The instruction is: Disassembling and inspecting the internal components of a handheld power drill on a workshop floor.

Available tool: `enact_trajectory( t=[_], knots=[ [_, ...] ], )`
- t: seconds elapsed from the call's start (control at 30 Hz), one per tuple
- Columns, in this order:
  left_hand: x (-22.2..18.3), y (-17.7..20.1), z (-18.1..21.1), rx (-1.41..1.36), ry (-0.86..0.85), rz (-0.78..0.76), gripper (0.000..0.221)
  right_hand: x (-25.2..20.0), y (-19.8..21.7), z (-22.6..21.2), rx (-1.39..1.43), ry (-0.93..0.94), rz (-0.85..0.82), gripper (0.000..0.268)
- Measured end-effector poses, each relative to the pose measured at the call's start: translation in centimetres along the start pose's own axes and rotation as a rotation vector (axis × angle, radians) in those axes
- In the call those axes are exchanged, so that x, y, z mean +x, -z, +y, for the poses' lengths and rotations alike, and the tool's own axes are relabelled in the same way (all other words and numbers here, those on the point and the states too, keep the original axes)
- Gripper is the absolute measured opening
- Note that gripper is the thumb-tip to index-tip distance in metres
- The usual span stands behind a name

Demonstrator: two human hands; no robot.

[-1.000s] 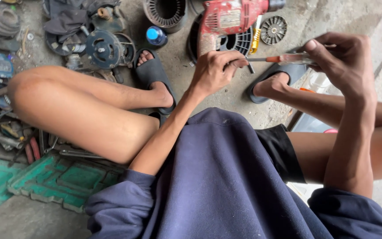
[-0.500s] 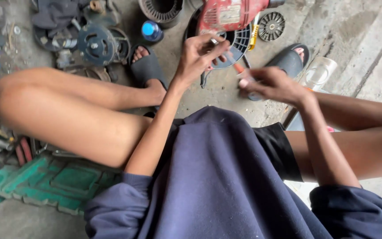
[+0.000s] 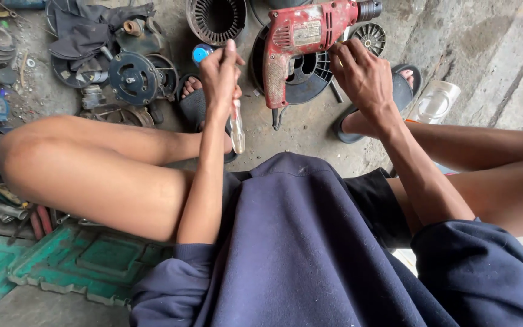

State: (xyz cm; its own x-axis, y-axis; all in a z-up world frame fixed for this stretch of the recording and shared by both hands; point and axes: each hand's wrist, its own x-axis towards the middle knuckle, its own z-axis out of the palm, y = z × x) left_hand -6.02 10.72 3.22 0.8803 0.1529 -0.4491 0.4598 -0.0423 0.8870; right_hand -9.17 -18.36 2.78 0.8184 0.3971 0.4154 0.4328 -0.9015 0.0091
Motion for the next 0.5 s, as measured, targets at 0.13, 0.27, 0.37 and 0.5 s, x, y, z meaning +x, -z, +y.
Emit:
enact_trajectory(
  t=[0.13,0.27,0.37,0.5],
  knots=[
    [-0.5,-1.0,-0.4,0.108,-0.04,-0.041,0.042,1.4,0.3,-0.3,0.015,0.061,-0.009,0.016],
    [0.1,-2.1,-2.7,0.279,-0.195,-0.08,0.072,2.1,-0.1,-0.5,0.022,0.069,0.008,0.012],
    [-0.6,-3.1,-2.5,0.315,-0.224,-0.091,0.092,2.6,0.2,-0.5,0.193,-0.102,0.036,0.019],
    [-1.1,-3.5,-2.2,0.365,-0.404,-0.073,0.066,3.2,1.3,0.0,0.427,-0.364,0.046,0.054]
  ],
)
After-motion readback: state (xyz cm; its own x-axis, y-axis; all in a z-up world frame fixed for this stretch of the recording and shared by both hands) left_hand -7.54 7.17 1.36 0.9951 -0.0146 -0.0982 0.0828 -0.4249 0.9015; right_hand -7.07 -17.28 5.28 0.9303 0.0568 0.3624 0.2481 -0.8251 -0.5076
